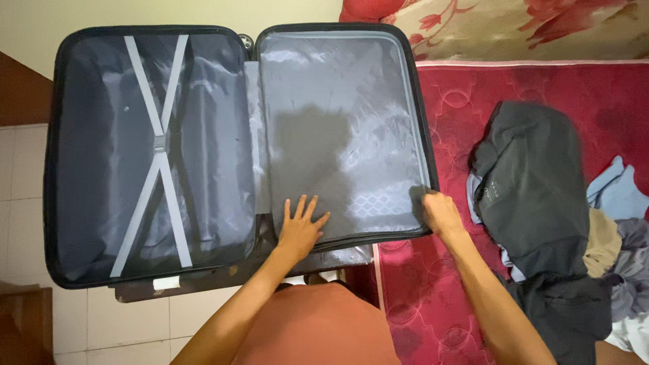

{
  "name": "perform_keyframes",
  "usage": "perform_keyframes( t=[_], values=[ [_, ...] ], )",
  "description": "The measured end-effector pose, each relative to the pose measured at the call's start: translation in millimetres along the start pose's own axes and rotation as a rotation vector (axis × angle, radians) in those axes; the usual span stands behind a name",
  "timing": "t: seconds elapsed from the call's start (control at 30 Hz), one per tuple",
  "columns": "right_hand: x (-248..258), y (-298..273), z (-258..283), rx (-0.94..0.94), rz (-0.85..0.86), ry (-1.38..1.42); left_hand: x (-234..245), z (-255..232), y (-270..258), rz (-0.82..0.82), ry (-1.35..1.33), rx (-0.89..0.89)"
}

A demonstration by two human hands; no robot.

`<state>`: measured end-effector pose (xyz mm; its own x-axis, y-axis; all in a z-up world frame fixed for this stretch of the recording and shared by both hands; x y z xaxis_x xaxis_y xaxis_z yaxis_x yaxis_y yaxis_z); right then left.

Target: The person unzips a yellow suitcase, adjusts the inner lining, and then folds a black t-shirt on a bed.

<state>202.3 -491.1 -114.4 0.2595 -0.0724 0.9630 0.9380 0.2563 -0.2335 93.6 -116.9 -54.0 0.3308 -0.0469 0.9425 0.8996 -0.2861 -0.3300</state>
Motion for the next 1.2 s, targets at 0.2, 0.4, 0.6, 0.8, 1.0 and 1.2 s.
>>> perform_keyframes(
  t=[0.2,0.4,0.6,0.8,1.0,1.2],
  values=[
    [29.2,6.2,15.9,0.071,-0.109,0.122,4.7,-21.1,31.0,-0.038,-0.063,-0.071],
    [57.3,33.4,13.1,0.048,-0.162,0.201,3.9,-10.9,44.0,0.011,-0.024,-0.102],
    [50.8,92.7,8.9,0.042,-0.299,0.314,26.8,28.2,60.2,-0.206,0.018,-0.015],
    [61.9,156.1,8.8,0.014,-0.406,0.359,86.3,94.6,85.2,-0.379,0.100,0.347],
    [84.2,203.7,16.3,-0.168,-0.552,0.479,109.0,149.4,118.0,-0.496,-0.049,0.478],
    [94.1,248.9,30.1,-0.209,-0.657,0.497,127.7,173.6,149.6,-0.440,-0.236,0.508]
  ],
)
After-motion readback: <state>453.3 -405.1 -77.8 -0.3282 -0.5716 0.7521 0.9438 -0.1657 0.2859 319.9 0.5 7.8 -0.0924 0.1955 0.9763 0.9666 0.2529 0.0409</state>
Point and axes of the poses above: each hand's wrist, its own y-axis towards the middle knuckle, its own x-axis out of the back of the hand, z = x × y, the point moved 2 cm from there along y, towards the middle knuckle
